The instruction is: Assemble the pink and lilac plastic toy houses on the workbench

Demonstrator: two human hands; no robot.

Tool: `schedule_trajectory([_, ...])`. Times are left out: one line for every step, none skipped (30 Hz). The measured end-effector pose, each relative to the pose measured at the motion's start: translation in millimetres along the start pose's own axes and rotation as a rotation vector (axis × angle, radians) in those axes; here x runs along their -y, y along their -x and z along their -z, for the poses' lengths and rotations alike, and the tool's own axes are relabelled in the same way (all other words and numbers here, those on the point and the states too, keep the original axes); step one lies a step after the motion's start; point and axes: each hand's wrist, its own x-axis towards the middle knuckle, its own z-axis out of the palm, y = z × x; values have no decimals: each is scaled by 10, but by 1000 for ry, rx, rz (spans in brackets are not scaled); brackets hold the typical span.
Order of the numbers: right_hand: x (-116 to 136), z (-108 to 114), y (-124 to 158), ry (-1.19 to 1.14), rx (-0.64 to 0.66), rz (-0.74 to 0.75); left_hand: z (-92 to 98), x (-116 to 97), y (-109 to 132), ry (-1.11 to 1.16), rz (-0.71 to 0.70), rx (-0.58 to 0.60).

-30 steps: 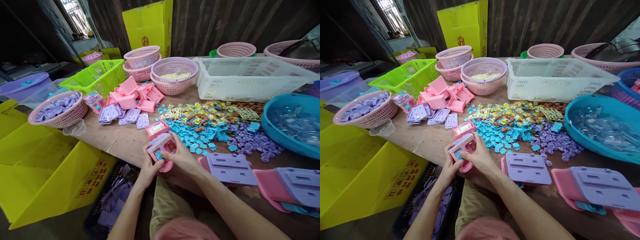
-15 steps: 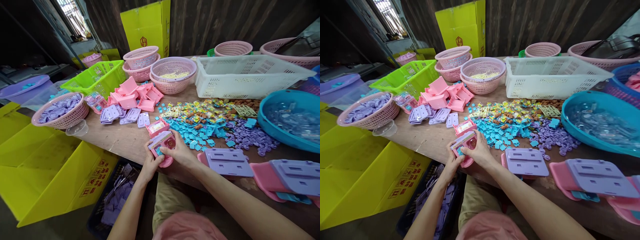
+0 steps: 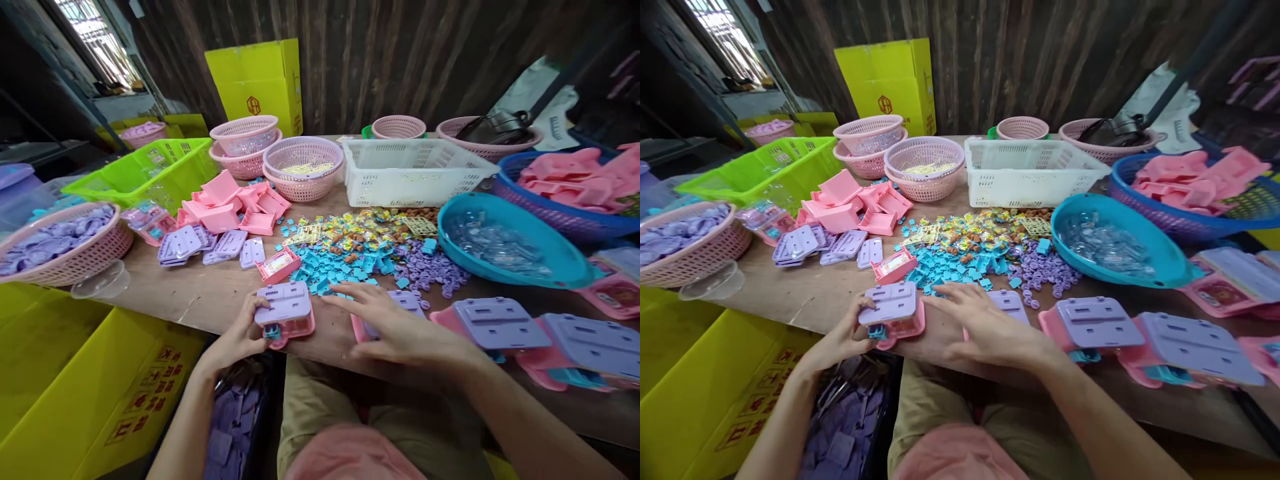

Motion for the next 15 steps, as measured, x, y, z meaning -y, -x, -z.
schedule_trajectory([-80, 84, 158, 92, 9, -89, 61, -32, 11, -129, -27, 26])
schedule_trajectory([-159, 136, 286, 162, 7, -181, 93, -72, 9, -247, -45, 35])
schedule_trajectory([-227, 153, 374, 209, -11, -264, 91, -115, -7, -355, -53, 21])
schedule_trajectory([-278, 140, 419, 233, -32, -319, 57, -156, -40, -455, -54, -2])
schedule_trajectory([-306, 102, 420, 241, -51, -339, -4, -190, -86, -552, -60, -33])
schedule_trajectory([-310, 47, 383, 237, -66, -332, -83, -213, -144, -643, -74, -66])
schedule_trajectory([-292, -17, 315, 223, -81, -310, -168, -225, -207, -719, -95, -93])
schedule_trajectory([-257, -81, 229, 206, -94, -281, -249, -225, -270, -778, -122, -110])
schedule_trajectory([-212, -137, 137, 189, -106, -252, -317, -217, -326, -821, -149, -124])
schedule_trajectory([-164, -178, 52, 171, -118, -227, -365, -202, -371, -856, -175, -137])
schedule_trajectory([-122, -199, -12, 151, -129, -210, -394, -185, -402, -885, -193, -148])
schedule_trajectory([-95, -197, -43, 131, -134, -198, -407, -170, -420, -912, -201, -155])
schedule_trajectory([-90, -169, -35, 115, -135, -188, -409, -161, -426, -938, -203, -160])
schedule_trajectory([-110, -116, 20, 105, -141, -184, -410, -164, -426, -960, -203, -162])
schedule_trajectory([-160, -43, 120, 105, -157, -187, -416, -180, -425, -977, -203, -158])
